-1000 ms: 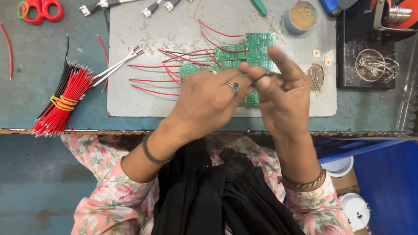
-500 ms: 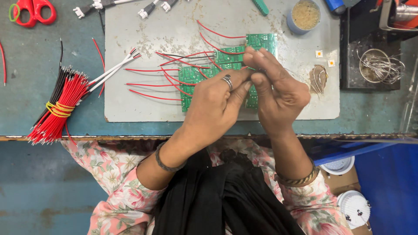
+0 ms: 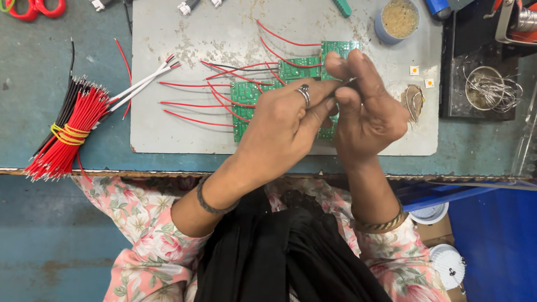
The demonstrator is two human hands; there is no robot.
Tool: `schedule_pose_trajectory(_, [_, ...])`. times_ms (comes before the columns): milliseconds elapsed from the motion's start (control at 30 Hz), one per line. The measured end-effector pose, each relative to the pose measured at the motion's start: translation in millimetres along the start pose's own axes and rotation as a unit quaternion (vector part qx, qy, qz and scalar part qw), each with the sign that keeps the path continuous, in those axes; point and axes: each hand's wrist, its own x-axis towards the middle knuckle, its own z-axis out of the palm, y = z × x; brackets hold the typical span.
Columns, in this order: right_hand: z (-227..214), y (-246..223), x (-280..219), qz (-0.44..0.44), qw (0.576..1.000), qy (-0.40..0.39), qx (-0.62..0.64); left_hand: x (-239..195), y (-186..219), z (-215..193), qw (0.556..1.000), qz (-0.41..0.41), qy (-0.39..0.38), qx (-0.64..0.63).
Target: The person strips the ends of black wires using pliers, applies flux from a small container, and solders the wires to green circuit boards using a soldering iron. The person handles multiple wires and boards on a workbench.
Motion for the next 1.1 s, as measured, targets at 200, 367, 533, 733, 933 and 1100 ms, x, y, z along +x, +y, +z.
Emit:
schedule_pose_trajectory(200, [-0.1, -5.4, 14.5, -0.040, 0.998, 0.003, -0.053, 5.0, -1.1, 5.1, 0.999, -0.027, 0.016, -0.027])
schedule_pose_trajectory(367, [3.1, -13.7, 18.7, 0.086, 0.982, 0.000, 0.168, 8.3, -1.2, 1.7, 0.997, -0.058, 0.011, -0.054])
schedule_pose_trajectory(533, [-4.7, -8.6, 17.1, 0.181, 0.947, -0.074, 0.256, 10.7, 2.7, -6.3, 0.998, -0.031, 0.015, -0.044])
schedule_pose_trajectory(733, [-15.4, 3.8, 4.5, 0.194, 0.946, -0.071, 0.249, 4.1, -5.0, -6.5, 0.994, -0.106, -0.006, -0.035])
schedule_pose_trajectory(933, [1.5, -7.0, 1.3, 0.346, 0.914, -0.018, 0.212, -7.6, 0.4, 3.4, 0.994, 0.000, 0.099, 0.049])
schedule_pose_trajectory(1100, [2.0, -17.7, -4.5, 0.347, 0.896, -0.070, 0.267, -20.4, -3.5, -1.6, 0.968, -0.227, 0.047, -0.093])
